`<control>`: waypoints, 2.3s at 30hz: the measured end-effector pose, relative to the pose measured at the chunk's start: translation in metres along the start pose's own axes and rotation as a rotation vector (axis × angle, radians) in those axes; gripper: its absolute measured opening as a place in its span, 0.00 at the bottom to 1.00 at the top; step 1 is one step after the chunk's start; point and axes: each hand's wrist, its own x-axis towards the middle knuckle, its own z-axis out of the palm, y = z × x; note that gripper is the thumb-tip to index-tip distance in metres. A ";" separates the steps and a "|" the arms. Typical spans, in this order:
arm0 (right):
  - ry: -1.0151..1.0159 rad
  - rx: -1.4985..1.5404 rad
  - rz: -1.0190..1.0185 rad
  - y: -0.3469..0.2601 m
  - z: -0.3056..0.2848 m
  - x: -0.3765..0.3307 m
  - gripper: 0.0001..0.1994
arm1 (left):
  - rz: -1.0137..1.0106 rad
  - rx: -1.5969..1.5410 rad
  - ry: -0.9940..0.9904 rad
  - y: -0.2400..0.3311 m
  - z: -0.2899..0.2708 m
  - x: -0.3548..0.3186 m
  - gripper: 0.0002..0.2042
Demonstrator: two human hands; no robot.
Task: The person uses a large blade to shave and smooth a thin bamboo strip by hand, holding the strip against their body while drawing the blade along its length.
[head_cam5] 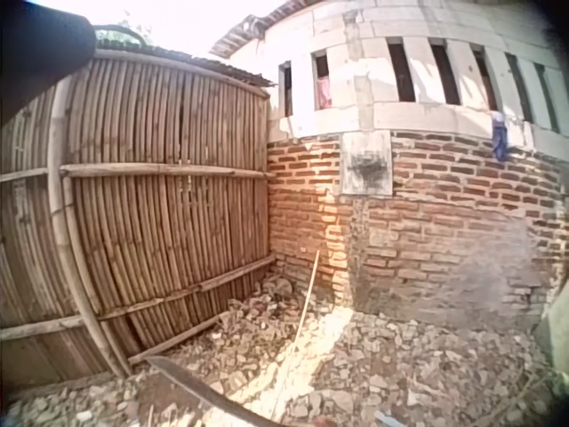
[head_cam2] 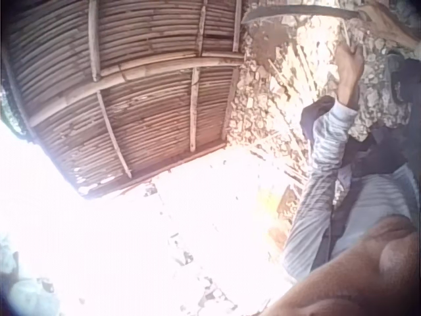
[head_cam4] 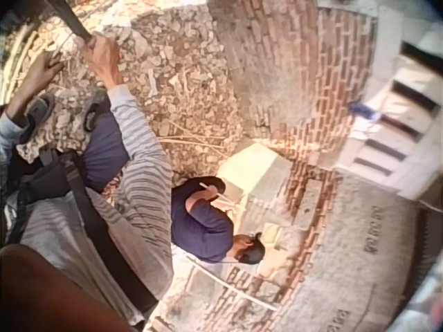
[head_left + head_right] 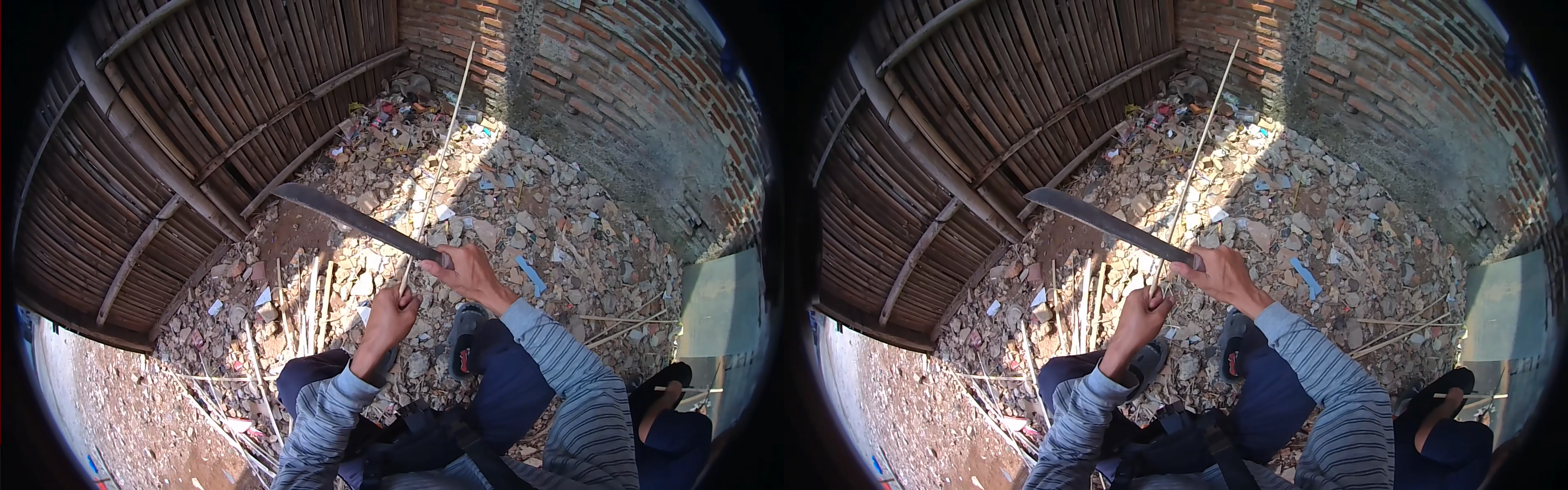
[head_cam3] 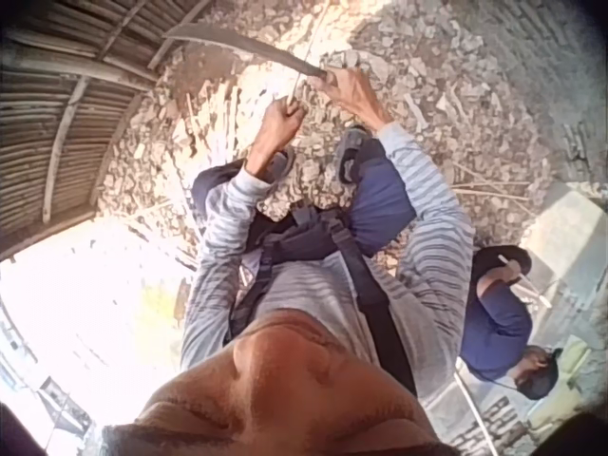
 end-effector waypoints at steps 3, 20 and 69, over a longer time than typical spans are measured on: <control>-0.107 -0.112 -0.081 0.002 0.006 -0.007 0.36 | -0.040 -0.027 -0.030 0.000 0.002 0.000 0.23; -0.064 -0.130 -0.064 0.003 -0.003 -0.005 0.31 | 0.087 0.297 0.147 0.009 0.003 -0.002 0.13; 0.029 0.035 0.067 0.031 -0.024 0.001 0.32 | 0.122 0.278 0.087 0.010 0.006 -0.005 0.13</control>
